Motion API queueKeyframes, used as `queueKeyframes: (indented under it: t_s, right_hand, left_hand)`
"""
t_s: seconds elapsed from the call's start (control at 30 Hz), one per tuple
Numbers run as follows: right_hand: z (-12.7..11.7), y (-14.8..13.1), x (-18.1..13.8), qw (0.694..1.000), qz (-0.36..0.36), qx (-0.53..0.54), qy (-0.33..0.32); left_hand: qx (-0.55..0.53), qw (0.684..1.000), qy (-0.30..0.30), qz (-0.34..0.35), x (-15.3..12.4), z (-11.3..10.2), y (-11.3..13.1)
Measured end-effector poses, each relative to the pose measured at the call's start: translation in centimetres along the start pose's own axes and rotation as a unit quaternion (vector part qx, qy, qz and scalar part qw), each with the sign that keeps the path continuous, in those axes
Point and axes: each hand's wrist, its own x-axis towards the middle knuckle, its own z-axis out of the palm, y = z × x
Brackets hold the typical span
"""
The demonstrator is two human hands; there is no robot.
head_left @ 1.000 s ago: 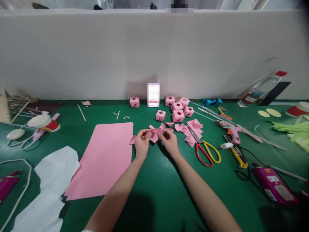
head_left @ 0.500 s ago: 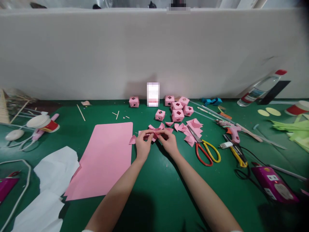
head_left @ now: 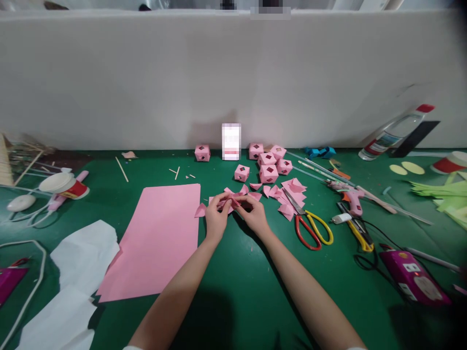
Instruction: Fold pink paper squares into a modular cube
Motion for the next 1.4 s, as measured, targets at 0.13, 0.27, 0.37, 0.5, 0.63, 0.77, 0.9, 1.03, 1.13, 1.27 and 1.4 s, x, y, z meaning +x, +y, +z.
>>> queueKeyframes:
  t_s: [0.13, 0.27, 0.37, 0.5, 0.63, 0.77, 0.9, 1.03, 1.13, 1.27, 1.4]
  right_hand:
    - [0.0, -0.27, 0.02, 1.0, -0.006, -0.008, -0.001]
    - [-0.07, -0.29, 0.04, 1.0, -0.006, 0.003, -0.001]
    - [-0.13, -0.15, 0.05, 1.0, -0.006, 0.017, 0.004]
    - [-0.21, 0.04, 0.09, 1.0, -0.006, 0.022, 0.01]
    - [-0.28, 0.08, 0.2, 0.999, -0.005, 0.034, 0.02]
    - [-0.33, 0.08, 0.35, 0.998, 0.007, 0.041, 0.046]
    - [-0.41, 0.04, 0.43, 0.997, 0.018, 0.06, 0.055]
    - [-0.48, -0.04, 0.43, 0.994, 0.034, 0.089, 0.061]
    - [-0.42, 0.02, 0.34, 0.994, 0.027, 0.083, 0.062]
    - [-0.2, -0.07, 0.11, 0.998, -0.002, 0.058, 0.023]
    - [-0.11, -0.5, -0.04, 0.999, -0.026, 0.02, 0.003]
  left_hand:
    - [0.0, 1.0, -0.013, 0.006, 0.03, -0.03, -0.04]
    - [0.003, 1.0, -0.017, 0.014, 0.02, -0.06, 0.07]
    - [0.005, 1.0, -0.022, 0.017, -0.04, -0.01, 0.12]
    - [-0.006, 1.0, -0.024, 0.011, -0.1, 0.09, 0.15]
    - [-0.016, 1.0, -0.018, 0.011, -0.11, 0.15, 0.21]
    - [-0.039, 0.999, -0.01, 0.018, -0.08, 0.24, 0.12]
    - [-0.085, 0.996, -0.007, 0.001, -0.02, 0.33, -0.17]
    - [-0.094, 0.996, -0.003, 0.003, -0.02, 0.27, -0.36]
    - [-0.063, 0.998, 0.008, 0.025, -0.04, 0.08, -0.33]
    - [-0.014, 0.999, 0.028, 0.043, -0.06, -0.2, -0.17]
    - [-0.001, 0.998, 0.037, 0.05, -0.02, -0.39, -0.13]
